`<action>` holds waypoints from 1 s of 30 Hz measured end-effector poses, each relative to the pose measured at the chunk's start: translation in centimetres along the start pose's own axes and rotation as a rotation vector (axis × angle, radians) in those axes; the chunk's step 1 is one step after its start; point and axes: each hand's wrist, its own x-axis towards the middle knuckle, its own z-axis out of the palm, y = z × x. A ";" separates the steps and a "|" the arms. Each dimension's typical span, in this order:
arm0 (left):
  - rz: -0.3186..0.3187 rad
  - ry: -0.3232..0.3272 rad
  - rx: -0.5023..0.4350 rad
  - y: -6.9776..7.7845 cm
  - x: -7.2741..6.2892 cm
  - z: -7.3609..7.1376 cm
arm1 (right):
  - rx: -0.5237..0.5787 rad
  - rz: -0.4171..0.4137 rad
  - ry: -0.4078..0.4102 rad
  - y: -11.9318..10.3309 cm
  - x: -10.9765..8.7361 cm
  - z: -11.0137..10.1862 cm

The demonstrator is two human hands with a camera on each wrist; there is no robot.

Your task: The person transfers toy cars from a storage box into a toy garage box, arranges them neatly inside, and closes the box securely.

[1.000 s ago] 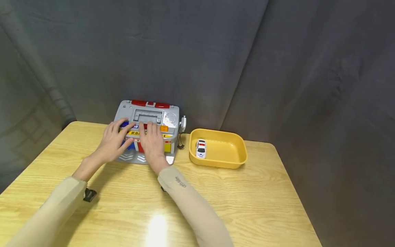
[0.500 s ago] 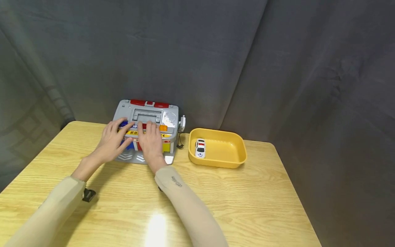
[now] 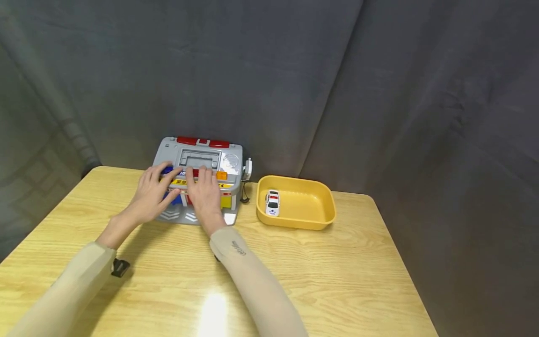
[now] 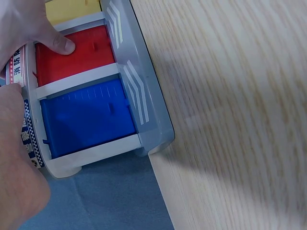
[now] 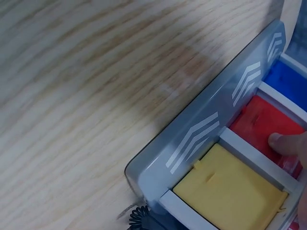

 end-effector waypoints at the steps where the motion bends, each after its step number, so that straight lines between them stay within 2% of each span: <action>1: -0.002 -0.002 0.000 0.0 0.0 0.0 | -0.001 0.001 0.008 0.0 0.0 0.1; 13: 0.001 0.005 -0.005 0.2 -0.1 0.1 | 0.038 -0.011 0.024 0.2 -0.4 0.1; 21: -0.002 -0.001 -0.007 0.2 -0.1 0.2 | 0.063 -0.028 0.069 0.5 -0.9 0.1; 30: -0.003 0.003 -0.012 0.3 -0.2 0.0 | 0.230 -0.045 0.091 1.1 -1.4 -1.0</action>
